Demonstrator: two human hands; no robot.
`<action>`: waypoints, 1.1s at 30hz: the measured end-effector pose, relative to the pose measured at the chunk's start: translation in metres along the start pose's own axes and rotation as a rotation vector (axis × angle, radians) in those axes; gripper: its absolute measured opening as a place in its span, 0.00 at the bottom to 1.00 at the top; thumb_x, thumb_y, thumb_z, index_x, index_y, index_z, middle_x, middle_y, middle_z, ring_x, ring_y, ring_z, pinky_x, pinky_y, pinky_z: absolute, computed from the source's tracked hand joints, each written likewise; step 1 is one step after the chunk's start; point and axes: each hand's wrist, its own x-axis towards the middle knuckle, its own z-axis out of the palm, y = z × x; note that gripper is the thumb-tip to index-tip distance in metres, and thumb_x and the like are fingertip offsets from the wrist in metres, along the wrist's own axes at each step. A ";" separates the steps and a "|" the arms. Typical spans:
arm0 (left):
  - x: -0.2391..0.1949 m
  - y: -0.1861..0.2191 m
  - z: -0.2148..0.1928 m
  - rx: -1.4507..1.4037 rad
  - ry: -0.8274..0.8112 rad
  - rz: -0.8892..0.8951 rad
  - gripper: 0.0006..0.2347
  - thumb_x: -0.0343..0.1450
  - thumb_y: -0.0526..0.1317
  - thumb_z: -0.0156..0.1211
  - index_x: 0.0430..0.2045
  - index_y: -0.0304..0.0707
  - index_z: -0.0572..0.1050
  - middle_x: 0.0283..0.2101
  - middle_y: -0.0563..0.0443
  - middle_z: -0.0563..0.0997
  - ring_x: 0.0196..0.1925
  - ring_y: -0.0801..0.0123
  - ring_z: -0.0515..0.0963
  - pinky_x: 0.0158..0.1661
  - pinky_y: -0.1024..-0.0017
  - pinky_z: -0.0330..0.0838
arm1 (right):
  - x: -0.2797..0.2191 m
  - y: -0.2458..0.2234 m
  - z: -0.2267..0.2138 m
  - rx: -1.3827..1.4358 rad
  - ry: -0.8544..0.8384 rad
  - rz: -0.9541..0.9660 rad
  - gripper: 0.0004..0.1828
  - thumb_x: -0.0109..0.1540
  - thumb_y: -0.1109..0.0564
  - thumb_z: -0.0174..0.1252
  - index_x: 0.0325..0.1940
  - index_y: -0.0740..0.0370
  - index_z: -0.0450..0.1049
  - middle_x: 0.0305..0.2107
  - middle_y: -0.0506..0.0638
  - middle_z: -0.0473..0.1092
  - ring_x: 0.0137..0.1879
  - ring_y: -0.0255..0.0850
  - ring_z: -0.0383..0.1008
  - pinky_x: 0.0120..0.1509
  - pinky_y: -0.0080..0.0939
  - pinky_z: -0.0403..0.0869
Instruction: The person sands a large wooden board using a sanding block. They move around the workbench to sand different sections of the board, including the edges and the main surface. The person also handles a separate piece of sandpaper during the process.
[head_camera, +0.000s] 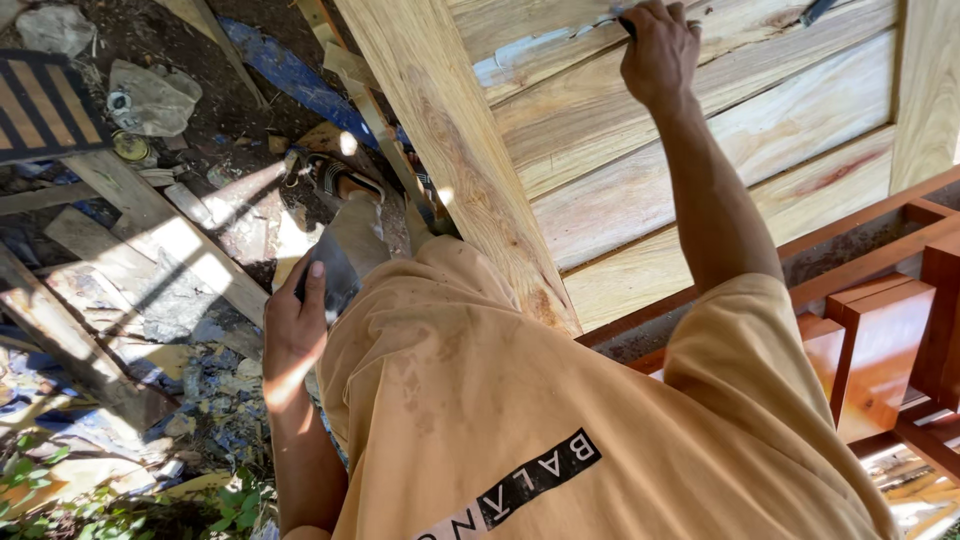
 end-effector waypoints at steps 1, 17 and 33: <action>-0.001 -0.004 0.000 0.018 0.005 0.026 0.26 0.81 0.56 0.42 0.64 0.33 0.71 0.55 0.33 0.80 0.56 0.54 0.80 0.53 0.62 0.72 | -0.001 -0.008 0.003 -0.012 0.037 -0.067 0.18 0.67 0.67 0.55 0.58 0.55 0.80 0.54 0.48 0.75 0.61 0.47 0.69 0.62 0.61 0.64; 0.028 0.074 0.032 -1.374 0.144 0.084 0.20 0.74 0.34 0.61 0.61 0.24 0.68 0.54 0.39 0.80 0.51 0.59 0.85 0.46 0.66 0.84 | -0.152 -0.325 -0.155 0.781 0.036 -0.707 0.32 0.63 0.70 0.59 0.70 0.48 0.69 0.71 0.53 0.61 0.79 0.54 0.60 0.80 0.57 0.67; 0.013 0.096 0.040 -1.133 -0.437 0.002 0.17 0.68 0.32 0.69 0.50 0.25 0.76 0.43 0.43 0.82 0.42 0.62 0.83 0.45 0.66 0.79 | -0.109 -0.267 -0.109 2.508 -0.320 -0.201 0.21 0.65 0.45 0.53 0.55 0.61 0.71 0.23 0.49 0.65 0.26 0.36 0.71 0.29 0.35 0.73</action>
